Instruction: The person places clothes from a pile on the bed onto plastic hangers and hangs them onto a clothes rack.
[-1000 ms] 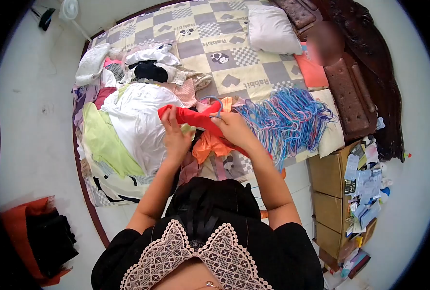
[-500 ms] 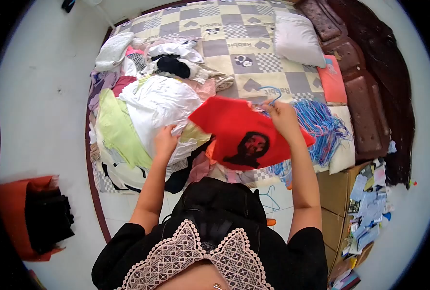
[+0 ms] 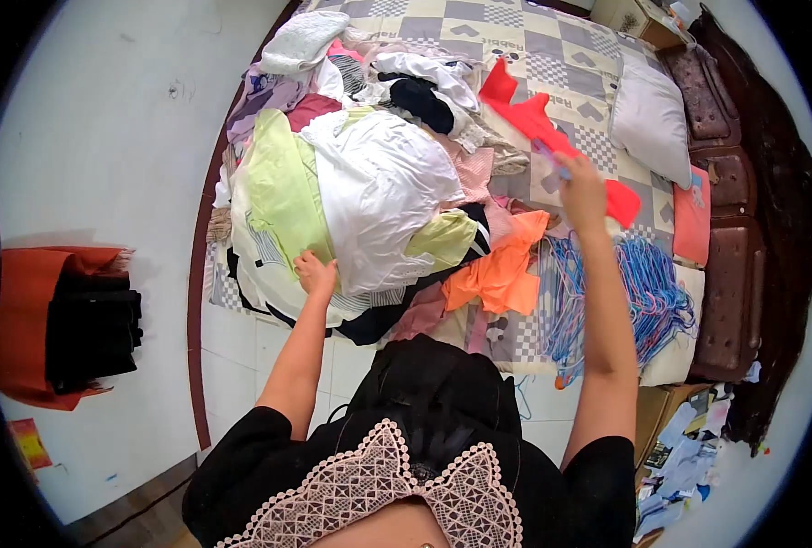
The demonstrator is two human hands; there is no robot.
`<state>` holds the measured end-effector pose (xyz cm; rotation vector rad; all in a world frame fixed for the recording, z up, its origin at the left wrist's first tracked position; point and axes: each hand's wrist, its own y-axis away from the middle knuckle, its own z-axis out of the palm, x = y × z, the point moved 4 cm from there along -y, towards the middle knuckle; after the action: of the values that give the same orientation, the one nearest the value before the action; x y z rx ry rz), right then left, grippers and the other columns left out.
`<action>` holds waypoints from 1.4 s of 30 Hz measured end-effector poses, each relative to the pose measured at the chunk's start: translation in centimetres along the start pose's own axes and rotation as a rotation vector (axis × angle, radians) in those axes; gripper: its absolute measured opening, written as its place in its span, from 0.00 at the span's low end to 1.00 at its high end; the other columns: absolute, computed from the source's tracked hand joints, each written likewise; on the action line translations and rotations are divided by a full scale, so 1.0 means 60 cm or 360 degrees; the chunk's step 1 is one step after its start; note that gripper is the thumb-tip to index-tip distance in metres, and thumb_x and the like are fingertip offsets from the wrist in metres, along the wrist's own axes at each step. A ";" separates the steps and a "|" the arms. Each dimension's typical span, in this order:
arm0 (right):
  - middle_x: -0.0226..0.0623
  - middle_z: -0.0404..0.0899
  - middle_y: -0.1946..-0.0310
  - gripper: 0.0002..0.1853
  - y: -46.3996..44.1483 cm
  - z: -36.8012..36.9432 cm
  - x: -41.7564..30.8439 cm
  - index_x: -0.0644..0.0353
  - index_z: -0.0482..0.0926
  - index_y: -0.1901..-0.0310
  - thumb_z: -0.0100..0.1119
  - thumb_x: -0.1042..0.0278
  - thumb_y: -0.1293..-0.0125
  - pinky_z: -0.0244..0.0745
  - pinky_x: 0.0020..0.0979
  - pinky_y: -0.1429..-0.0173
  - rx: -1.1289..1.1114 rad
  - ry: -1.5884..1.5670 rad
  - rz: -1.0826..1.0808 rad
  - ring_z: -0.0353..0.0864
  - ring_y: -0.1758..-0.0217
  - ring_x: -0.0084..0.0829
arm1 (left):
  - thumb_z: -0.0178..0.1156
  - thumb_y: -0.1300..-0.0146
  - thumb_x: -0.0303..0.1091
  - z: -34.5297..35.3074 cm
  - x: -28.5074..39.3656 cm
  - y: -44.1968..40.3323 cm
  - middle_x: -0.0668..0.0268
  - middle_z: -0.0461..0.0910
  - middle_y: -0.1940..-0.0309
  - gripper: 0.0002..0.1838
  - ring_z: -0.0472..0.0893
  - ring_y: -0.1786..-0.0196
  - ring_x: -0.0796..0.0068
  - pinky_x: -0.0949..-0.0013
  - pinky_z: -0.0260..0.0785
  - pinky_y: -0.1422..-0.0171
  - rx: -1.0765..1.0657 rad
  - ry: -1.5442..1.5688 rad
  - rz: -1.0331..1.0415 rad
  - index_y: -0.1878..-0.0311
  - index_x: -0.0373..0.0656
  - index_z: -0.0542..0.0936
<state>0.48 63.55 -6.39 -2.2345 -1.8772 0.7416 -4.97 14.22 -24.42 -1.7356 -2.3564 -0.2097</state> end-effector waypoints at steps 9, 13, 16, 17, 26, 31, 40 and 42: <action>0.48 0.80 0.62 0.15 0.179 0.208 -0.150 0.61 0.80 0.55 0.60 0.67 0.44 0.73 0.39 0.55 -0.1020 -0.0723 0.0187 0.79 0.58 0.44 | 0.68 0.52 0.35 0.088 0.063 -0.026 0.52 0.68 0.53 0.25 0.72 0.52 0.52 0.58 0.67 0.52 -0.0446 0.0419 0.0751 0.53 0.39 0.70; 0.48 0.80 0.63 0.15 0.246 0.236 -0.180 0.62 0.79 0.54 0.59 0.67 0.44 0.73 0.39 0.53 -0.1083 -0.0788 0.0099 0.79 0.58 0.45 | 0.67 0.51 0.35 0.085 0.111 -0.034 0.53 0.68 0.55 0.24 0.73 0.54 0.54 0.58 0.68 0.52 -0.0084 0.0092 0.0703 0.54 0.38 0.68; 0.48 0.80 0.61 0.16 0.261 0.212 -0.186 0.62 0.79 0.53 0.59 0.66 0.43 0.73 0.39 0.52 -0.1292 -0.0856 0.0375 0.79 0.57 0.45 | 0.66 0.51 0.34 0.129 0.113 -0.058 0.53 0.68 0.56 0.24 0.74 0.56 0.55 0.58 0.70 0.52 0.0017 -0.0223 0.0663 0.53 0.38 0.67; 0.48 0.80 0.60 0.17 0.266 0.207 -0.179 0.63 0.79 0.53 0.58 0.65 0.42 0.73 0.38 0.51 -0.1316 -0.0825 0.0413 0.79 0.57 0.45 | 0.66 0.51 0.34 0.145 0.109 -0.066 0.53 0.69 0.56 0.24 0.75 0.58 0.55 0.58 0.71 0.53 0.0051 -0.0381 0.0685 0.53 0.38 0.67; 0.44 0.82 0.64 0.16 0.288 0.193 -0.153 0.65 0.78 0.51 0.56 0.65 0.38 0.74 0.29 0.54 -0.0975 -0.0985 0.0686 0.82 0.60 0.32 | 0.44 0.54 0.23 0.048 0.150 -0.032 0.61 0.78 0.68 0.19 0.79 0.63 0.67 0.67 0.72 0.59 -0.1347 0.1985 -0.0327 0.57 0.35 0.75; 0.40 0.82 0.61 0.19 0.231 0.187 -0.244 0.64 0.77 0.49 0.54 0.58 0.35 0.73 0.29 0.53 -0.0813 -0.1511 0.0712 0.80 0.59 0.30 | 0.45 0.52 0.25 -0.070 0.253 0.127 0.62 0.78 0.61 0.22 0.78 0.62 0.71 0.68 0.71 0.53 -0.1836 0.2465 -0.0108 0.50 0.35 0.73; 0.20 0.69 0.77 0.13 0.206 0.082 -0.224 0.58 0.75 0.63 0.55 0.55 0.35 0.57 0.17 0.77 -0.0818 -0.2181 0.1034 0.63 0.80 0.12 | 0.49 0.31 0.38 -0.142 0.319 0.245 0.71 0.77 0.64 0.13 0.75 0.65 0.84 0.80 0.69 0.61 -0.1920 0.2474 0.0208 0.51 0.38 0.73; 0.21 0.69 0.78 0.13 0.214 0.064 -0.214 0.59 0.75 0.64 0.57 0.57 0.36 0.58 0.17 0.77 -0.0803 -0.2276 0.1073 0.64 0.80 0.13 | 0.50 0.31 0.39 -0.131 0.316 0.252 0.72 0.76 0.67 0.13 0.75 0.68 0.85 0.81 0.68 0.63 -0.1991 0.2326 0.0189 0.53 0.39 0.73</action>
<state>8.83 47.70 -11.26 -2.9765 -1.6097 2.8230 4.69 34.40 -12.22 -1.0553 -0.8822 -2.2573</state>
